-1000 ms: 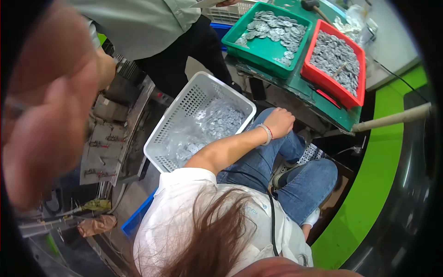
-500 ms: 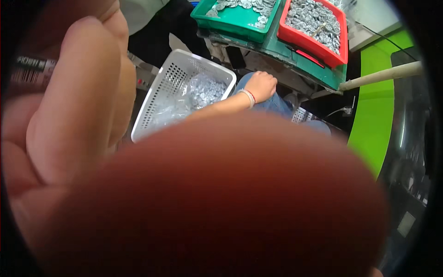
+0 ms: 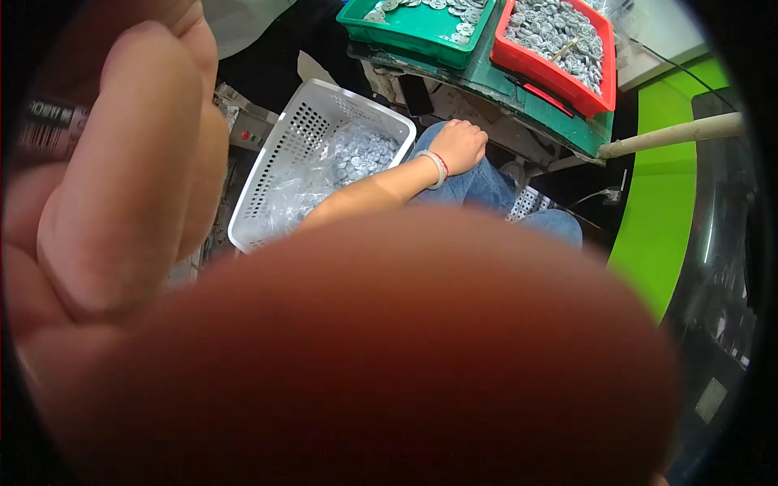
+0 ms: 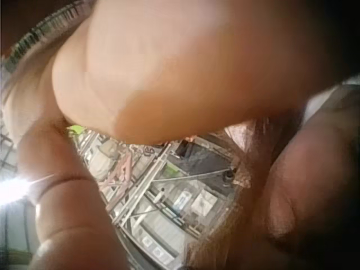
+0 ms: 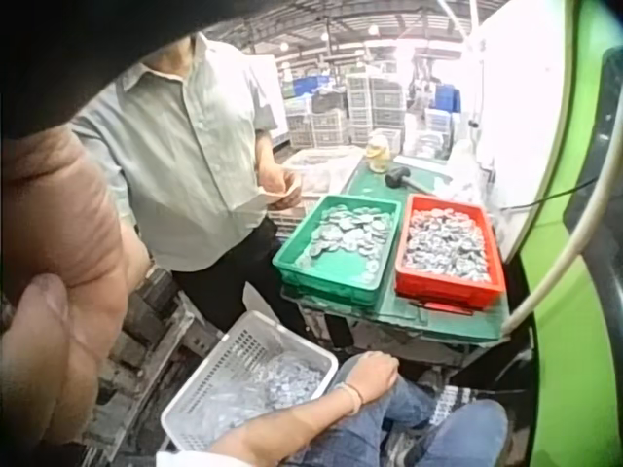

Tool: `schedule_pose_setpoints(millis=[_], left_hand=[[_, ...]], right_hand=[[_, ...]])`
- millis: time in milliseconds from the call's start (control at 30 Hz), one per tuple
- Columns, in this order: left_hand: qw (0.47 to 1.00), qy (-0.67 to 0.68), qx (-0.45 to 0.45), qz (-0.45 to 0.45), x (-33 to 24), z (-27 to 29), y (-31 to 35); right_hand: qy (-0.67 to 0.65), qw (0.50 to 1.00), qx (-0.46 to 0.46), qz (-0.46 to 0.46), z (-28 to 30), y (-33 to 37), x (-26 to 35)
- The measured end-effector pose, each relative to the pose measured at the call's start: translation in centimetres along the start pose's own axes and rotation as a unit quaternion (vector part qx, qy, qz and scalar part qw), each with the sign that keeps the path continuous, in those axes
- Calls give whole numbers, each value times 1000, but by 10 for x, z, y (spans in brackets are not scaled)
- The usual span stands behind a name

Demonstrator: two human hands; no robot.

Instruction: Operating an industrial machine to manufacture or assemble small components, including manual placement and tool use.

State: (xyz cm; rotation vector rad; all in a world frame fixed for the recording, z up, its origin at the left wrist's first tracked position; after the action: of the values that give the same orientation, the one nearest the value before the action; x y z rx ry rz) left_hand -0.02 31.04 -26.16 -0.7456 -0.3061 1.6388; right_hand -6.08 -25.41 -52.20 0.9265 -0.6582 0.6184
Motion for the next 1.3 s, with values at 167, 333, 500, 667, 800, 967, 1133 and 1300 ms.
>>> schedule_pose_setpoints(millis=[167,333,500,667,800,967,1133,1300], left_hand=[[1000,-3,-4,6,6,0,3],[999,-14,15,26,23,-2,7],[996,-36,21,84,52,7,17],[996,-20,9,84,52,4,19],[998,-26,14,64,45,3,15],[993,-27,57,97,42,7,10],[984,-63,120,116,44,1,8],[993,-16,93,68,37,-14,1]], right_hand=[[109,992,-57,42,14,-33,-16],[115,992,-53,-27,23,-55,-53],[57,992,-74,-84,25,-56,-75],[122,991,-56,-26,16,-55,-66],[147,988,-56,-3,4,-48,-59],[181,982,-48,13,-8,-52,-67],[266,961,-67,18,8,-71,-101],[396,904,-158,9,39,-80,-109]])
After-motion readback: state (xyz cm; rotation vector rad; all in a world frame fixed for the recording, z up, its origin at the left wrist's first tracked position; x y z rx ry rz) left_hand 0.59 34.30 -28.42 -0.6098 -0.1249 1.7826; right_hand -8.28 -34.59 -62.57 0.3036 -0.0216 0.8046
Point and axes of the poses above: each hand's wrist, its own y-axis away from the middle knuckle, its own z-axis out of the back of the hand, x = y × z, the point moved 10 cm from there along -y, towards the middle knuckle, and after that the axes turned 14 degrees about -x, right-handed, at the moved point
